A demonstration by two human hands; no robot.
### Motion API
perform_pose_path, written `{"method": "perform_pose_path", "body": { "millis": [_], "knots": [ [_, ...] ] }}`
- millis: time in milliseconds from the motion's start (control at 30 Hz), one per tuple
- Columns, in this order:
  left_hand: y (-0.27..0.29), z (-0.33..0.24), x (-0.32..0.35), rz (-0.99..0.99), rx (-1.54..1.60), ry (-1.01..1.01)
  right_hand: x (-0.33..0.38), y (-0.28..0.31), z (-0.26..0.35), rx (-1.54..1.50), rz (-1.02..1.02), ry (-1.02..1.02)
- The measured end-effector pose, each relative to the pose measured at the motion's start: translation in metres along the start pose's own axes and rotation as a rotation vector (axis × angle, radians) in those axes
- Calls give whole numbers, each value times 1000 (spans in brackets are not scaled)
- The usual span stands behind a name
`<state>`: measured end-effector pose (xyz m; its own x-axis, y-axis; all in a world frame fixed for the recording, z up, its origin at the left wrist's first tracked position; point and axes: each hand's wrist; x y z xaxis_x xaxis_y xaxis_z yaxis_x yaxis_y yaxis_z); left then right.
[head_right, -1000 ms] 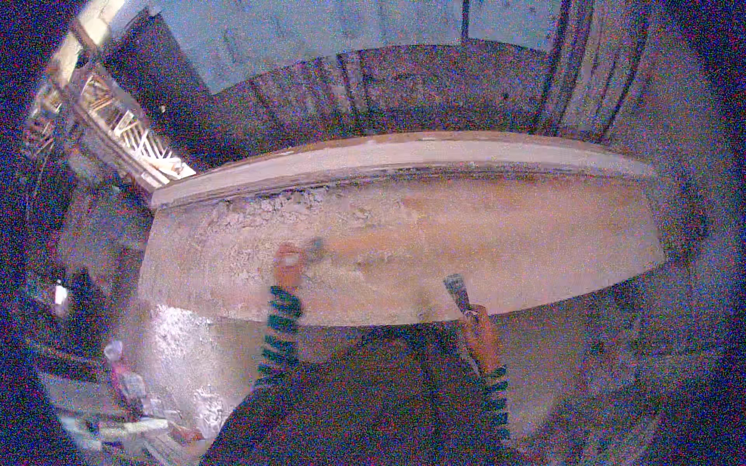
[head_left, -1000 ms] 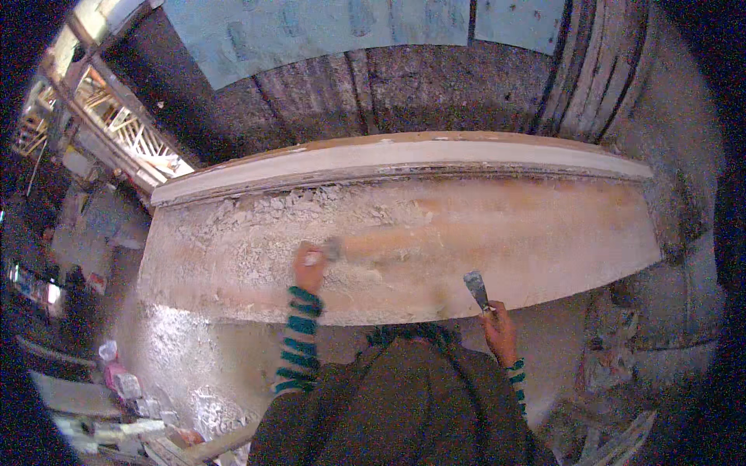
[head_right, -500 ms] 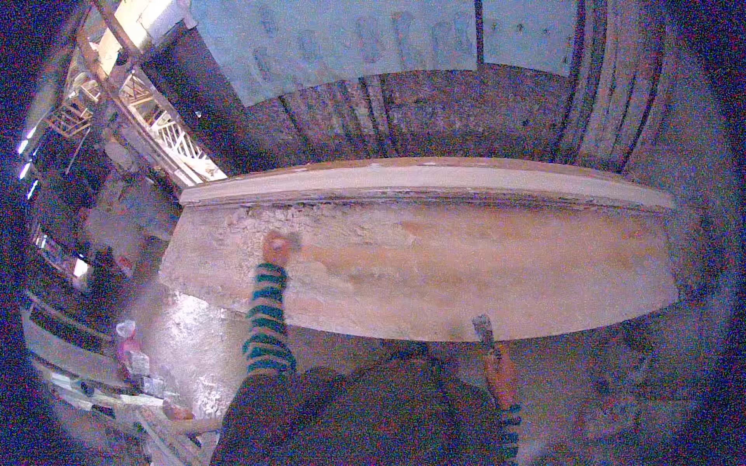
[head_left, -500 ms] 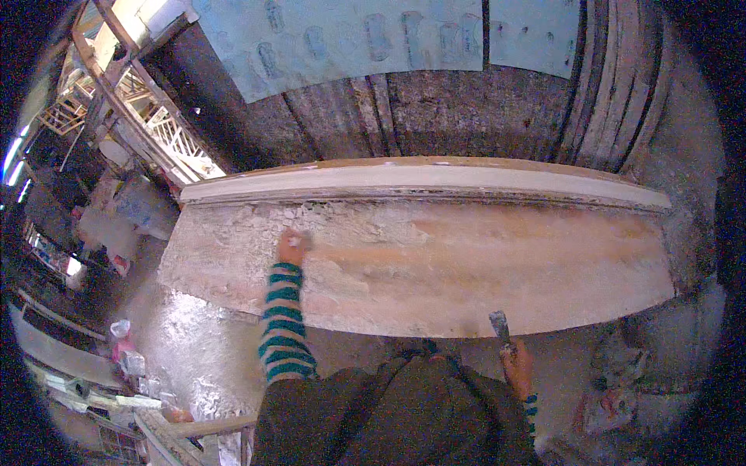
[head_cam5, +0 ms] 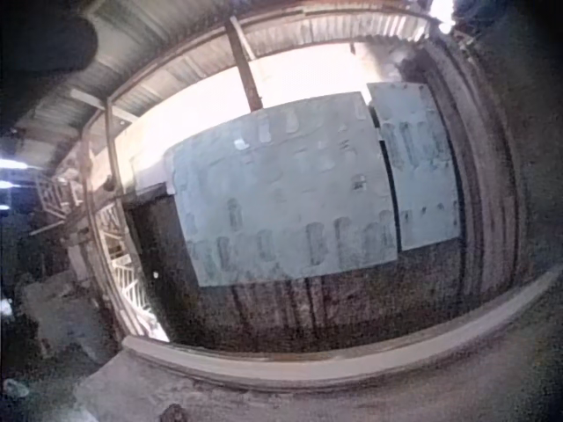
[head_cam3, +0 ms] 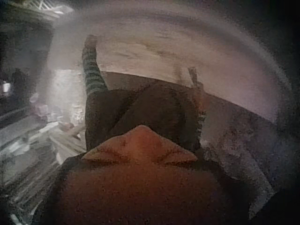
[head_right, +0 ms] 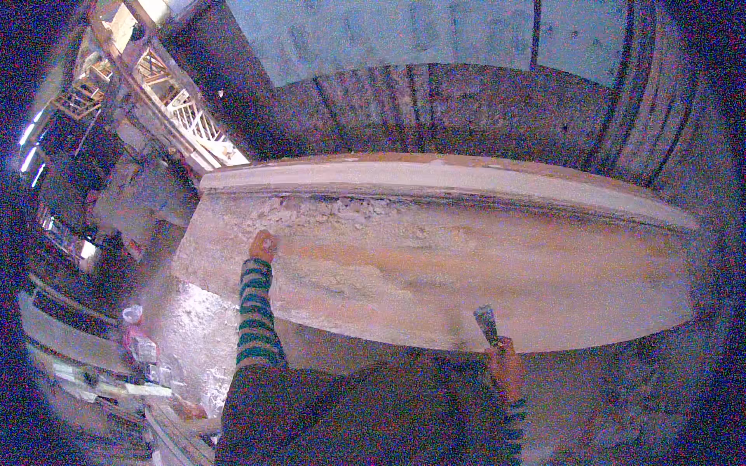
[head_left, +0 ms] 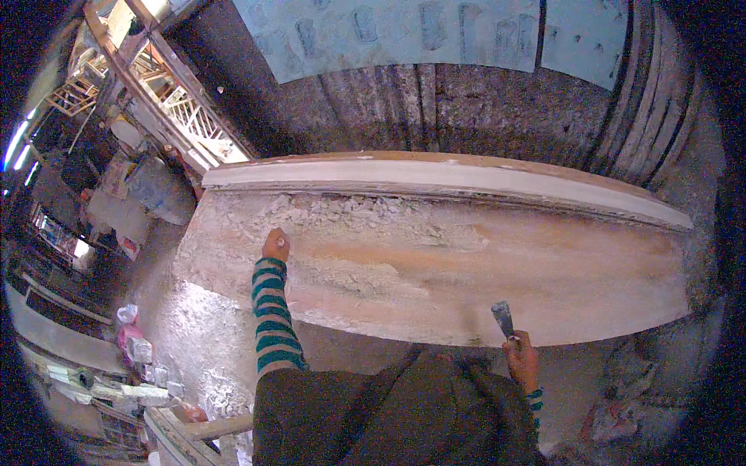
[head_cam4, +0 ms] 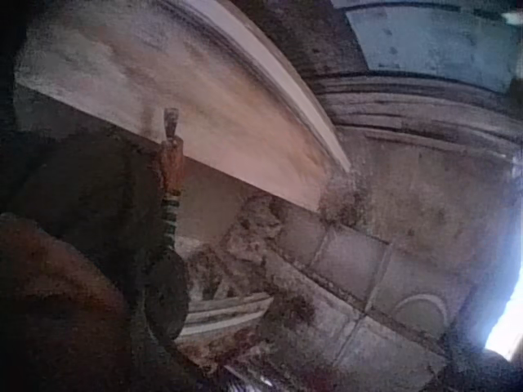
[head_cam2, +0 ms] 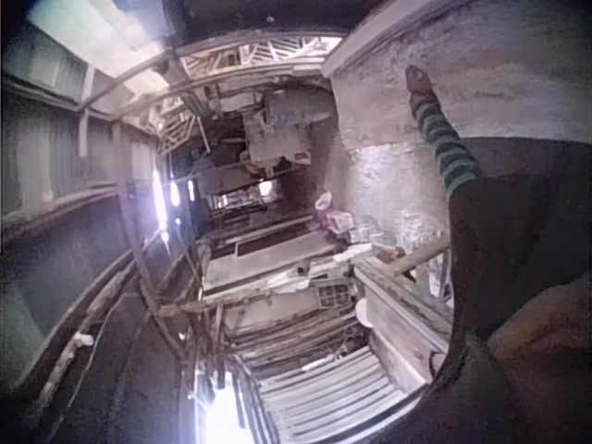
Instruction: The person scrapes a thick, light-colored paste off a large curved wooden surface using a small metal scraper. They repeatedly lift and remove chunks of the material, working along the length of the surface.
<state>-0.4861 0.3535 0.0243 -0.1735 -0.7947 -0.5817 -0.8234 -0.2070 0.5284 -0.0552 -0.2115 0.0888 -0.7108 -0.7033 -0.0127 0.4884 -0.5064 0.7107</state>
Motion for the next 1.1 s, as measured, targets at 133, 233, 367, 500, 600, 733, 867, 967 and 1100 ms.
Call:
{"method": "perform_pose_path", "body": {
  "millis": [133, 233, 367, 500, 600, 733, 867, 967, 1100],
  "knots": [
    [-9, -71, -5, 84, 246, 88, 3, -22, 36, 12, 56, -65],
    [-23, -156, 36, 302, 475, 176, 7, -43, 47, -55, 19, 32],
    [-9, -116, 46, 237, 767, 463, 3, -56, 66, -29, 101, -37],
    [46, 45, 11, 66, 608, 358, 0, -56, 89, 25, 141, -17],
    [50, 43, -25, -18, 82, 6, 8, -57, 82, 126, 86, -71],
    [62, 8, -29, -71, -75, -246, 19, -61, 65, 42, 50, 34],
    [0, -73, 5, 193, 492, 264, 22, -66, 67, 34, 155, -83],
    [-18, -44, 15, 255, 766, 298, 18, -73, 76, 70, 134, 26],
    [45, 89, -35, 167, 715, 403, 20, -74, 93, -47, 112, -11]
  ]
}}
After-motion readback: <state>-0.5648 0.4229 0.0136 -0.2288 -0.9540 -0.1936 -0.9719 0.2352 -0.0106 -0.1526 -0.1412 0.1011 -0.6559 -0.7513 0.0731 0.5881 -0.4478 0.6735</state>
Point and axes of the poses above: each hand's wrist, its own x-axis away from the middle knuckle, its own y-axis out of the back of the hand, z = x × y, and after that the axes turned 5 degrees about -z, right-handed
